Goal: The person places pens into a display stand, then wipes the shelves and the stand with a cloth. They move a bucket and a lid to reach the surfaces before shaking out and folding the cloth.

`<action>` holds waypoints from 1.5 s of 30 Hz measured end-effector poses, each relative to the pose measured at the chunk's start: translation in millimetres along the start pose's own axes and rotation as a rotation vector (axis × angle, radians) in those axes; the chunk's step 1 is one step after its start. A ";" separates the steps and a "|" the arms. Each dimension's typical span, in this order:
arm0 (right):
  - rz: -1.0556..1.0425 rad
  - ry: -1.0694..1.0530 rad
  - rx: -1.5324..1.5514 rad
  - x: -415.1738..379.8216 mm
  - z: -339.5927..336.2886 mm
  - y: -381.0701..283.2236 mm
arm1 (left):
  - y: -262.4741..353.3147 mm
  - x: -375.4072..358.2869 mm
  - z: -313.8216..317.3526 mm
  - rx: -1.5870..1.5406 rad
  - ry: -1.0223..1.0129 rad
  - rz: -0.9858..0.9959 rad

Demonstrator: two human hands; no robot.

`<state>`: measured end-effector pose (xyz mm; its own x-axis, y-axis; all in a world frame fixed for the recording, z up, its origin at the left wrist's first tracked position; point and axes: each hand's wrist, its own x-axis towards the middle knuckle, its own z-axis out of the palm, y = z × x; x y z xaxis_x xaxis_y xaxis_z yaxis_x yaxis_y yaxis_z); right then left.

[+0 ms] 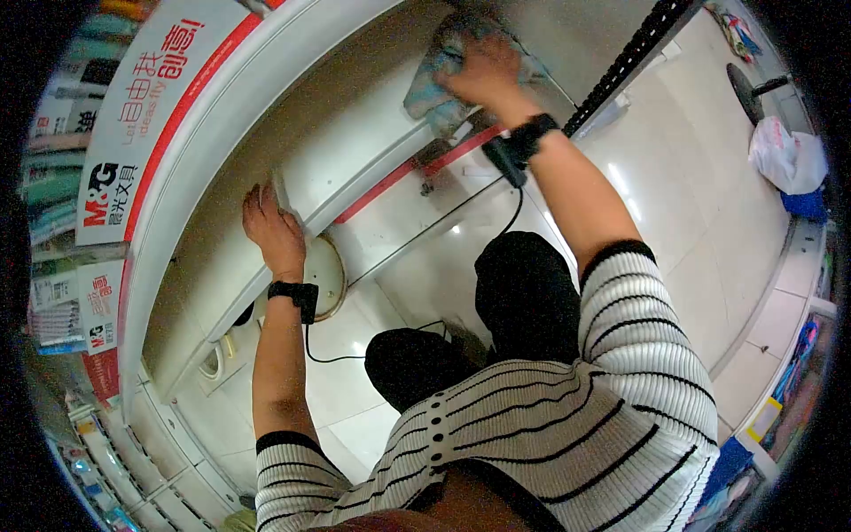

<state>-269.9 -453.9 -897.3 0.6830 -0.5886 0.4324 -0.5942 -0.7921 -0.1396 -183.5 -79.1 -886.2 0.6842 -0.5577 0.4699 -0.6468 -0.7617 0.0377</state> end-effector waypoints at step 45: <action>-0.145 -0.228 0.134 120.8 29.6 -8.6 | -6.6 -4.1 7.3 -0.023 -0.014 0.018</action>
<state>-169.7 -523.0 -870.3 0.8433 -0.4772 0.2471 -0.4327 -0.8757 -0.2142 -179.6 -74.2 -894.8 0.6770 -0.5760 0.4582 -0.6665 -0.7438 0.0498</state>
